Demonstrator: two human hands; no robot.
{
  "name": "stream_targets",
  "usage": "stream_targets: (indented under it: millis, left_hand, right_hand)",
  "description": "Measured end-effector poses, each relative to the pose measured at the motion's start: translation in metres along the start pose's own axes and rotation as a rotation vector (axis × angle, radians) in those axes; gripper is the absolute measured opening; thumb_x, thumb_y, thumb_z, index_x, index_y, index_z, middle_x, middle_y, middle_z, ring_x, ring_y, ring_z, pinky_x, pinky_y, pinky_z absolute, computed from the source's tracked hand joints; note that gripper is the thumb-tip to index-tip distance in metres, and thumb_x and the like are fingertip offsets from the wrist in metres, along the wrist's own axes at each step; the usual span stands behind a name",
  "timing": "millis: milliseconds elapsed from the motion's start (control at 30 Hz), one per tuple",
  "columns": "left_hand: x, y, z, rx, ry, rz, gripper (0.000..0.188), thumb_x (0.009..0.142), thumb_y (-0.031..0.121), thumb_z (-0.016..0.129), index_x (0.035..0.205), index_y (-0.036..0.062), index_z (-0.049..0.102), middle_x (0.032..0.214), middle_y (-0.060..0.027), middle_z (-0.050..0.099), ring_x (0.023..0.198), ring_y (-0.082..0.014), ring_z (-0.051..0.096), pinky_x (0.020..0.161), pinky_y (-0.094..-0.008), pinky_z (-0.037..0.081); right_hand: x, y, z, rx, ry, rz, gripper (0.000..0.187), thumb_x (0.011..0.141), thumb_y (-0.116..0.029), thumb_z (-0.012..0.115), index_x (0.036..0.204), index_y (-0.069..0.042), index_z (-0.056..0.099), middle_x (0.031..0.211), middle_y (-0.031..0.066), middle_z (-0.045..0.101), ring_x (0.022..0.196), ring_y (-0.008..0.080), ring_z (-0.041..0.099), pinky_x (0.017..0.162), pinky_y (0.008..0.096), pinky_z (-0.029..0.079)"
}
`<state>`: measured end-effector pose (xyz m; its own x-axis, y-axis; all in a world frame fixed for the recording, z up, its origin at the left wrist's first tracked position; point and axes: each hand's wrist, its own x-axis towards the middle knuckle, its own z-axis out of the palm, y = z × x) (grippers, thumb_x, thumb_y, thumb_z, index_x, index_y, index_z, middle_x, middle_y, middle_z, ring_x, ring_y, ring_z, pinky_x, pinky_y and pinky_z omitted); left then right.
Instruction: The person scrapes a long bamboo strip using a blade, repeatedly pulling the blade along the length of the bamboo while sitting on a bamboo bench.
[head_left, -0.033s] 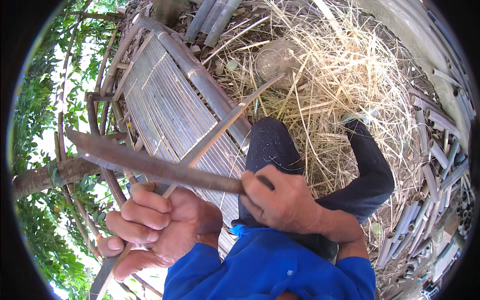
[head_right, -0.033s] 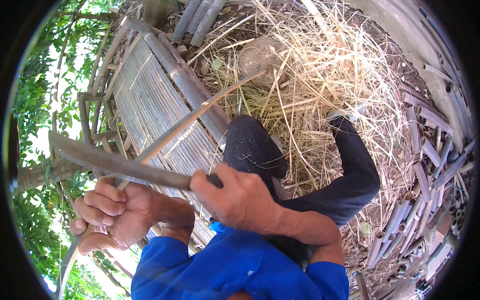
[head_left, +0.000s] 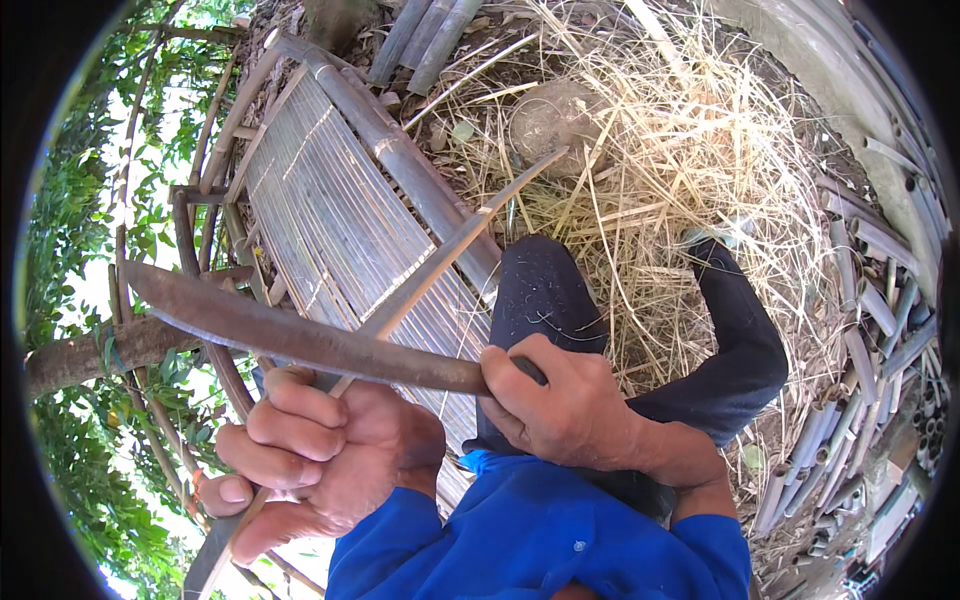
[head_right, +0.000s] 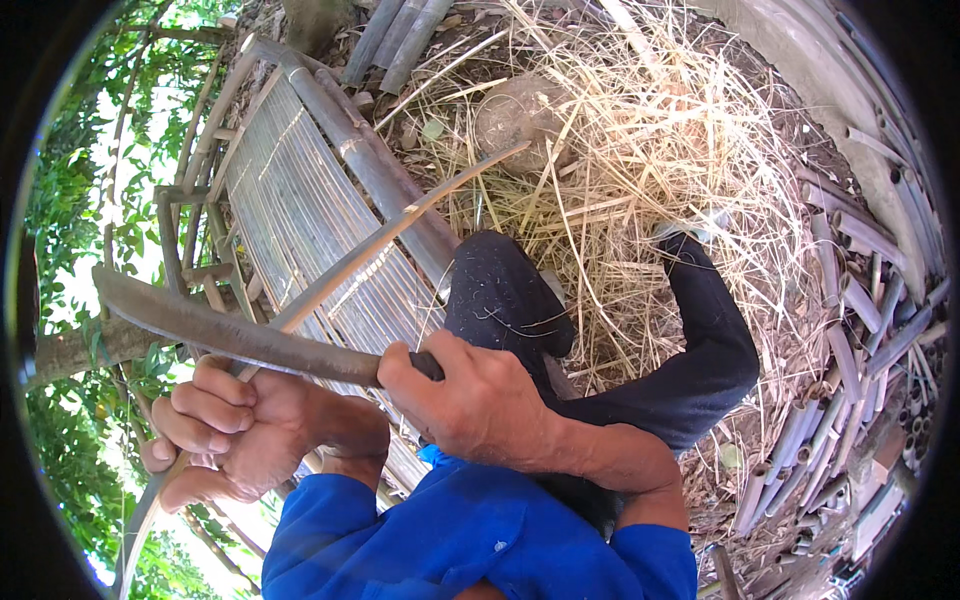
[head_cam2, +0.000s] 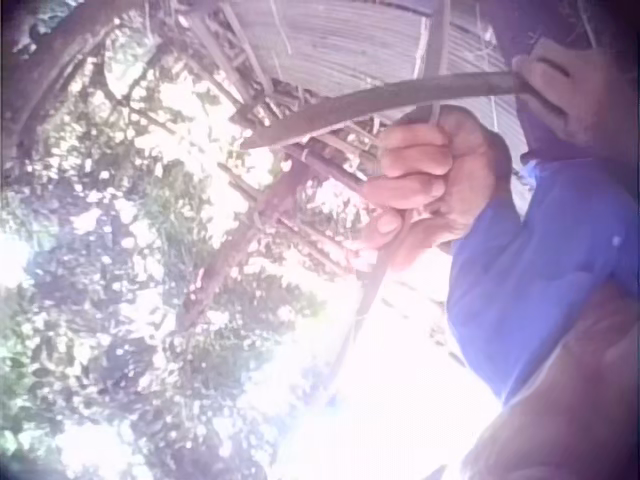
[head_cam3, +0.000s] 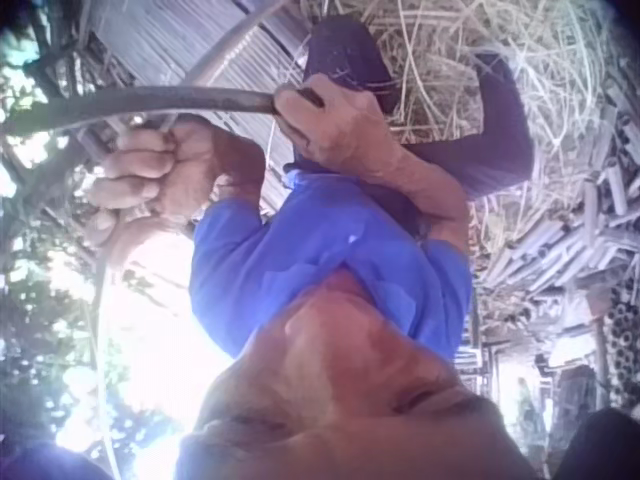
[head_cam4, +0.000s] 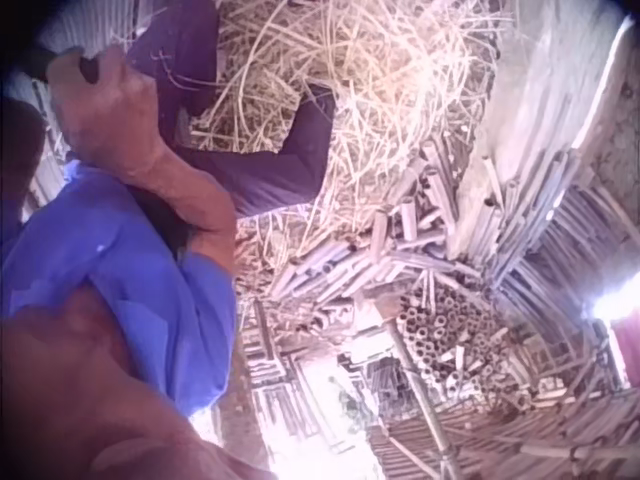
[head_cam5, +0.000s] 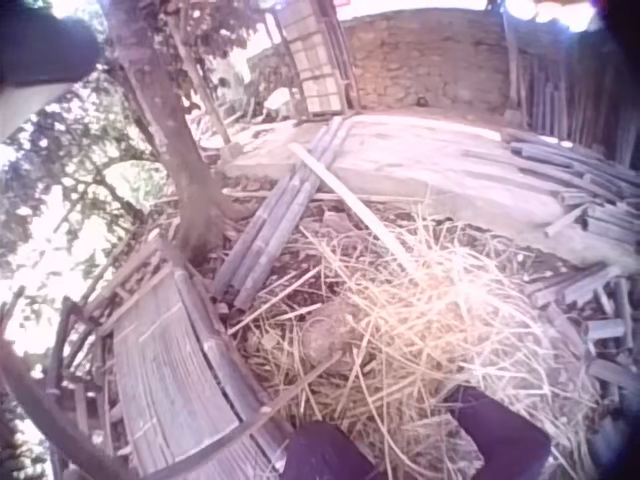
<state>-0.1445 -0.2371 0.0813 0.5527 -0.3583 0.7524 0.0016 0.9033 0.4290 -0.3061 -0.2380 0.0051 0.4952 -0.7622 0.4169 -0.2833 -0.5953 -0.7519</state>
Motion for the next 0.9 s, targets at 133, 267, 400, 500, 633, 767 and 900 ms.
stream_targets:
  millis: [133,267,400,500,633,767,900]
  left_hand:
    - [0.001,0.008,0.002,0.097,0.001,-0.031,0.048,0.097,0.058,0.054,0.102,0.01,0.052,0.067,0.0023,0.034,0.049,-0.0109,0.029,0.048,-0.0279,0.025]
    - [0.001,0.007,-0.006,-0.022,-0.043,-0.006,0.049,0.103,0.054,0.05,0.102,0.0051,0.055,0.069,0.0002,0.04,0.051,-0.0098,0.033,0.048,-0.0272,0.027]
    - [0.008,0.007,-0.015,-0.004,-0.021,0.022,0.051,0.102,0.056,0.052,0.097,0.0055,0.055,0.068,0.0014,0.04,0.05,-0.0087,0.032,0.047,-0.0259,0.026]
    - [-0.002,0.003,-0.019,-0.042,0.025,0.0,0.051,0.101,0.056,0.053,0.093,0.006,0.056,0.066,0.0029,0.041,0.047,-0.0075,0.03,0.045,-0.0246,0.024]
    - [0.007,0.002,-0.015,-0.032,0.016,0.017,0.05,0.101,0.055,0.055,0.09,0.0063,0.055,0.064,0.0028,0.042,0.046,-0.0063,0.03,0.043,-0.0234,0.023]
    - [0.008,0.005,-0.022,-0.102,0.113,0.045,0.05,0.099,0.056,0.058,0.088,0.0072,0.054,0.062,0.0034,0.041,0.045,-0.0064,0.03,0.041,-0.0236,0.022]
    - [0.014,0.002,-0.022,-0.137,0.039,0.054,0.05,0.099,0.055,0.058,0.088,0.0068,0.053,0.061,0.0036,0.04,0.044,-0.0071,0.029,0.042,-0.0237,0.022]
  right_hand:
    - [0.004,0.01,0.007,0.037,-0.04,0.123,0.019,0.087,-0.011,0.069,0.104,-0.004,0.061,0.076,0.0104,0.055,0.055,0.0242,0.064,0.047,0.0369,0.054]
    - [-0.001,0.006,0.01,0.008,0.033,-0.009,0.015,0.09,-0.011,0.066,0.102,-0.005,0.059,0.073,0.0119,0.056,0.056,0.0291,0.064,0.047,0.0399,0.054]
    - [0.01,0.048,0.013,-0.127,-0.042,0.239,0.015,0.089,-0.011,0.066,0.1,-0.008,0.057,0.076,0.0134,0.056,0.058,0.0322,0.064,0.049,0.042,0.054]
    - [-0.004,0.034,0.019,0.005,-0.059,0.154,0.014,0.09,-0.011,0.066,0.098,-0.008,0.055,0.071,0.0152,0.056,0.059,0.0356,0.063,0.049,0.0439,0.054]
    - [0.016,0.084,0.028,-0.137,0.015,0.284,0.015,0.089,-0.013,0.069,0.097,-0.008,0.057,0.069,0.0151,0.058,0.061,0.0359,0.064,0.05,0.0439,0.054]
    - [0.003,0.056,0.026,-0.021,-0.041,0.21,0.014,0.091,-0.013,0.068,0.098,-0.007,0.057,0.069,0.0157,0.058,0.061,0.0367,0.064,0.051,0.0444,0.055]
    - [0.001,0.128,0.044,-0.114,0.074,0.303,0.015,0.091,-0.015,0.069,0.099,-0.007,0.058,0.069,0.0139,0.057,0.059,0.0344,0.064,0.051,0.0424,0.055]
